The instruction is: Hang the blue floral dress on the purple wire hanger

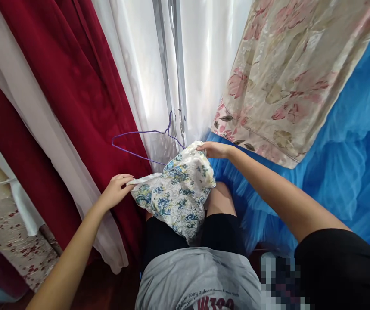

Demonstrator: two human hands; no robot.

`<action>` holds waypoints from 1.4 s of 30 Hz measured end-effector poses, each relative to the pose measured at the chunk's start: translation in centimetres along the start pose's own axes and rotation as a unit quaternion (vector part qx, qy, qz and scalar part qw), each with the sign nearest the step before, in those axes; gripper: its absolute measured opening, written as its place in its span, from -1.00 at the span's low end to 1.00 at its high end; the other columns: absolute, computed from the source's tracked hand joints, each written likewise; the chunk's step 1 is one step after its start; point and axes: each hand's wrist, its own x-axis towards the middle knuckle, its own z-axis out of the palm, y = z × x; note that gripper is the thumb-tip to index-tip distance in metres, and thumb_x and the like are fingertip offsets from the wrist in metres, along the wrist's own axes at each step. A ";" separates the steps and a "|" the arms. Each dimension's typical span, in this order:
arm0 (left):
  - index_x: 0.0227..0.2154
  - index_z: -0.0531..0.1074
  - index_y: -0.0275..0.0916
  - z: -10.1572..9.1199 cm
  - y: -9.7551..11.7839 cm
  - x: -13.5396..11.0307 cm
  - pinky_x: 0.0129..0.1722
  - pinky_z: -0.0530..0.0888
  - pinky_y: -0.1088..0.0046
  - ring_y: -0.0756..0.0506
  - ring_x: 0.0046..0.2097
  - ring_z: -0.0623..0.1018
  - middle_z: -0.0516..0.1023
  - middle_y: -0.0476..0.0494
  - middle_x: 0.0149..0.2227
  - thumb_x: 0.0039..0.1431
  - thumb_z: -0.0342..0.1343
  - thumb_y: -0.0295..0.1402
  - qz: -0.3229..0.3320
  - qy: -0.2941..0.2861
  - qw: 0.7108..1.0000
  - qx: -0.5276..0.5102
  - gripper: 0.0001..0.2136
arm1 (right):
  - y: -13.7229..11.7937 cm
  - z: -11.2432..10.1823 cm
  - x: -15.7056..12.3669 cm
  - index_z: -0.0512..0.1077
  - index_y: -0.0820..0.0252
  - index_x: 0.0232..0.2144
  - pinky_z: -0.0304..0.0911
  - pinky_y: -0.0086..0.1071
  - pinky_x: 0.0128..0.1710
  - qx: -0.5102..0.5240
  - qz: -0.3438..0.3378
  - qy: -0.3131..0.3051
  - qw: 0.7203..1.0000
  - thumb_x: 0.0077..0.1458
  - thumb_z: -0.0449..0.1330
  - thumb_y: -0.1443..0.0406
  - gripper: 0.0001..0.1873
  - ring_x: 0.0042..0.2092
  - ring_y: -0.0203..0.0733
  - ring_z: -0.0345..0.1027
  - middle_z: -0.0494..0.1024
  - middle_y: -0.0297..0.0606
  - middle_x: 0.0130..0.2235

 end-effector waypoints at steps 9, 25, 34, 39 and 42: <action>-0.34 0.70 -0.06 1.1 1.3 0.3 0.11 0.41 0.13 -0.33 -0.06 0.59 0.69 -0.22 -0.15 0.01 0.34 -0.07 -0.019 -0.008 0.996 -0.084 -0.77 | 2.9 2.0 1.3 0.52 0.33 -0.29 0.47 -0.30 -0.28 0.083 -0.055 0.002 0.995 0.12 0.31 0.37 -0.90 -0.37 -0.09 0.57 0.69 -0.10 -0.37; -0.02 0.58 -0.04 -0.2 -2.1 2.4 -0.05 0.41 0.30 -0.28 -0.01 0.58 0.65 -0.16 0.00 0.34 -0.04 -0.23 -0.075 -0.041 0.978 0.190 -0.68 | 1.2 1.4 -2.0 0.56 0.37 -0.30 0.50 -0.20 -0.23 0.060 -0.044 -0.017 0.997 -0.03 0.39 0.36 -0.79 -0.36 -0.01 0.61 0.69 -0.10 -0.38; -0.08 0.61 -0.21 -0.2 -0.6 15.4 -0.06 0.45 0.30 -0.22 -0.04 0.58 0.64 -0.24 -0.08 0.21 0.00 -0.45 -0.151 0.162 0.968 0.119 -0.67 | 0.4 2.4 -2.4 0.55 0.29 -0.12 0.49 -0.14 0.01 0.003 -0.046 -0.066 0.997 0.03 0.36 0.35 -0.69 -0.17 -0.01 0.63 0.72 -0.16 -0.26; -0.03 0.55 -0.43 3.1 2.7 19.5 -0.22 0.44 0.48 -0.03 -0.29 0.51 0.58 -0.13 -0.29 0.05 0.16 -0.55 -0.181 0.151 0.961 -0.148 -0.63 | 0.4 2.1 -3.3 0.51 0.30 -0.11 0.52 -0.22 -0.05 0.025 -0.024 -0.032 0.999 0.24 0.26 0.33 -0.81 -0.26 -0.11 0.62 0.70 -0.16 -0.30; -0.10 0.54 -0.49 3.8 3.6 18.3 -0.20 0.42 0.49 0.04 -0.36 0.42 0.51 -0.04 -0.36 0.06 0.25 -0.48 -0.216 0.130 0.954 -0.165 -0.68 | 1.7 1.1 -4.1 0.51 0.27 -0.15 0.54 -0.23 -0.13 0.005 -0.027 0.041 0.999 0.29 0.24 0.25 -0.82 -0.36 -0.13 0.58 0.68 -0.19 -0.38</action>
